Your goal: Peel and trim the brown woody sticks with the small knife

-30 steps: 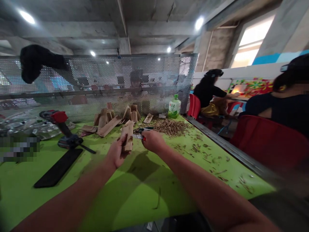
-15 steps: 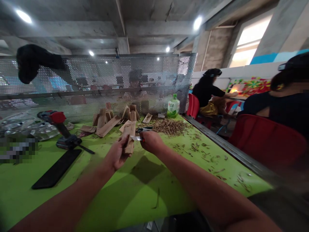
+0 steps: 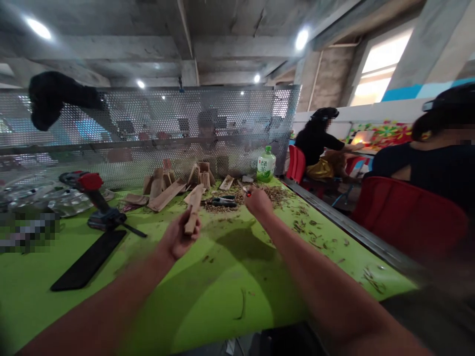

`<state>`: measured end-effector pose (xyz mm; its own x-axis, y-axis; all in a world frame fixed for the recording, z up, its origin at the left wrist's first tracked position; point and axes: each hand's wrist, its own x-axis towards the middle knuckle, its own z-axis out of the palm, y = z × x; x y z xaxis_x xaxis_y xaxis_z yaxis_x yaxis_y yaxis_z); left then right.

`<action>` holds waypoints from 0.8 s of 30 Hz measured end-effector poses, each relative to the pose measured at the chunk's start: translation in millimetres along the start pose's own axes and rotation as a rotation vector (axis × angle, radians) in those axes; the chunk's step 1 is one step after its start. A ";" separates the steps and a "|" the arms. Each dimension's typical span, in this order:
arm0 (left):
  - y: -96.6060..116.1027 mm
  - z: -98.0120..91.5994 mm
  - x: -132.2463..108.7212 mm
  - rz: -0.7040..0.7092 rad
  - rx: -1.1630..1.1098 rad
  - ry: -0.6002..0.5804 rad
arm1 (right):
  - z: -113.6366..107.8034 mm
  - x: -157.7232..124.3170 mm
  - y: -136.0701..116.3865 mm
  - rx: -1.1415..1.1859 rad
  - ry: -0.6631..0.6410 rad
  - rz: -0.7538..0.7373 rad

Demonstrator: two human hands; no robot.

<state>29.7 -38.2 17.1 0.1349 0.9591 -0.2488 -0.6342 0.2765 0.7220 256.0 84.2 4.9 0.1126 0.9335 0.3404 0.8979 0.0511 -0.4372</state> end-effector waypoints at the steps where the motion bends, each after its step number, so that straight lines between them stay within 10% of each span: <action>1: 8.2 -2.7 4.8 -0.004 -0.024 0.041 | 2.0 -7.5 -9.0 -0.001 -0.014 -0.069; 9: 8.6 -2.2 9.1 0.042 0.035 0.056 | 0.6 -57.6 -59.1 -0.060 -0.073 -0.516; 24: -4.1 -10.4 18.7 0.171 0.094 -0.045 | -6.6 -71.2 -71.2 -0.176 -0.153 -0.555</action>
<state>26.9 -22.0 2.8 0.0666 0.9937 -0.0903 -0.5773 0.1122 0.8088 186.8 11.7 17.3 -0.4443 0.8252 0.3488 0.8632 0.4985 -0.0797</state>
